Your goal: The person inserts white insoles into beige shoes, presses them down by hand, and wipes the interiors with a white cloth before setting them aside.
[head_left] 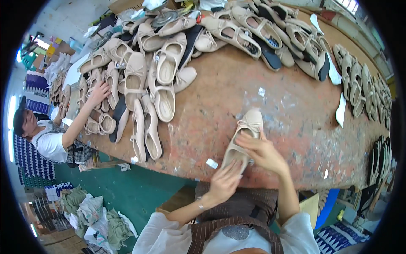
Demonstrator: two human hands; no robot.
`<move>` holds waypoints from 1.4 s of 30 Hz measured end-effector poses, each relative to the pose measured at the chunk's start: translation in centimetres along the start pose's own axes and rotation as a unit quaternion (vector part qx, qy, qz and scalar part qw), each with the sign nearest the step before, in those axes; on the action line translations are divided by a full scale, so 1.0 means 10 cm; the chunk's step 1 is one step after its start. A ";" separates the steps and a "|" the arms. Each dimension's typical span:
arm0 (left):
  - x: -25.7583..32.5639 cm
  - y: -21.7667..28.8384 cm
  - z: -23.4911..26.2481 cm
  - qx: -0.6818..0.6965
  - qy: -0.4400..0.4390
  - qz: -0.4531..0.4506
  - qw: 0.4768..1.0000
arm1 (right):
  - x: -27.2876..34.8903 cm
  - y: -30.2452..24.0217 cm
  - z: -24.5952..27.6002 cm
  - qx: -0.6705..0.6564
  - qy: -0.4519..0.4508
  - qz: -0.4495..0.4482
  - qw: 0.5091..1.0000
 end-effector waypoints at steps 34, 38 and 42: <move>-0.52 -0.23 0.57 -0.003 0.029 0.027 0.999 | 1.70 0.52 0.98 -0.660 0.284 -0.145 0.681; -0.13 -0.36 0.44 -0.066 -0.062 0.013 0.996 | 1.61 0.33 0.62 -0.640 0.226 -0.126 0.723; -0.02 -0.26 0.55 -0.064 0.040 0.087 0.993 | 1.57 0.15 0.59 -0.510 0.265 -0.206 0.792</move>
Point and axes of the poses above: each hand's wrist, its own x-axis away from the middle knuckle, its own z-axis out of the back of the hand, y = z × x, the point moved 2 cm from there along -x, towards the middle knuckle, and after that the axes turned 9 degrees about -x, right-handed, at the moved point
